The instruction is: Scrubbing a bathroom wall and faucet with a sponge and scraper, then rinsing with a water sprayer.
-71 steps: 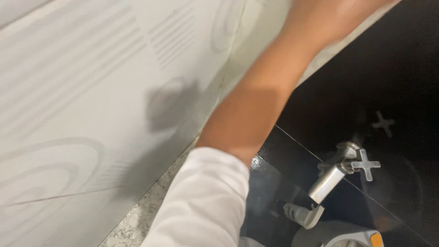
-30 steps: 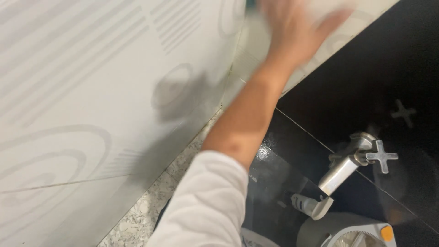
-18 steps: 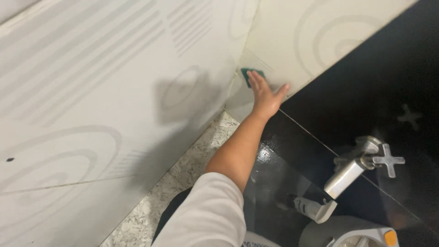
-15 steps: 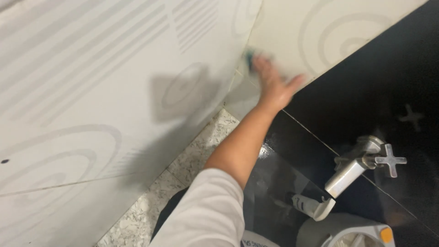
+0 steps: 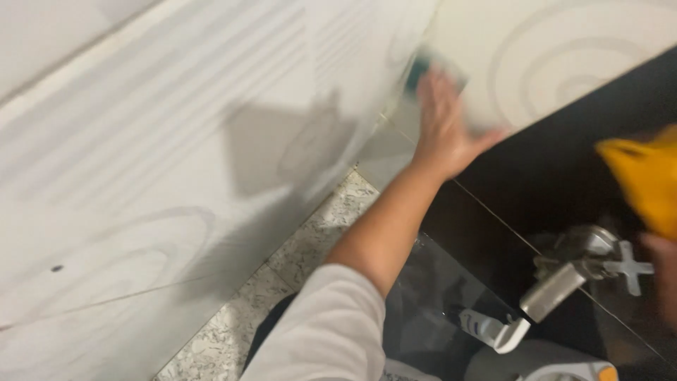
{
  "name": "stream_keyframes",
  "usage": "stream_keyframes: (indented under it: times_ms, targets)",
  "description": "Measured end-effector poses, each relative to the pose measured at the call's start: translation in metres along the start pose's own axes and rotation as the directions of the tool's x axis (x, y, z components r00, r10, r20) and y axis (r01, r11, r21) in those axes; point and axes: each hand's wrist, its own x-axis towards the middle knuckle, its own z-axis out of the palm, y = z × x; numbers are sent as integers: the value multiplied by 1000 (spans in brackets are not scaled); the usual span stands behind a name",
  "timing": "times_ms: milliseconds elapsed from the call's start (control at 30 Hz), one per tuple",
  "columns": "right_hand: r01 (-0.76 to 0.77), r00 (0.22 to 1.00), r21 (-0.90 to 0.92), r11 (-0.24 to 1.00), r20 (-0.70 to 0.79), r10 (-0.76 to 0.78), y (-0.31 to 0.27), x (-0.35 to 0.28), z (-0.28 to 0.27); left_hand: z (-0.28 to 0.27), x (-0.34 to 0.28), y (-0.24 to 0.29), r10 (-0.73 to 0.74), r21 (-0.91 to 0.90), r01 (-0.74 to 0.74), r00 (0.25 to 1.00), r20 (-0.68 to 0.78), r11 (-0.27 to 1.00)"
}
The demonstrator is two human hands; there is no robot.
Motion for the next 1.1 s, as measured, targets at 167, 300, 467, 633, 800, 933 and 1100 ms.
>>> stream_keyframes:
  times_ms: [167, 300, 467, 633, 800, 933, 1100]
  targets:
    - [-8, 1000, 19, 1000, -28, 9, -284, 98, -159, 15, -64, -60, -374, 25, 404, 819, 435, 914]
    - [34, 999, -86, 996, 38, -30, -347, 155, -156, 14, -66, -66, -393, -43, 462, 797, 459, 886]
    - [186, 976, 99, 978, -131, -172, -381, 197, -130, 21, -61, -84, -382, -140, 487, 806, 453, 862]
    - [-22, 1000, 109, 994, 3, 22, -359, 159, -108, 43, -68, -117, -410, -112, 495, 809, 422, 861]
    - [47, 996, 101, 994, -78, -40, -391, 185, -103, 26, -66, -108, -410, -180, 524, 801, 436, 833]
    - [-26, 999, 90, 996, -28, 29, -363, 153, -127, 23, -53, -101, -438, -257, 580, 781, 446, 773]
    - [-87, 996, 41, 995, 27, 86, -372, 170, -128, 31, -62, -104, -466, -287, 595, 785, 409, 750]
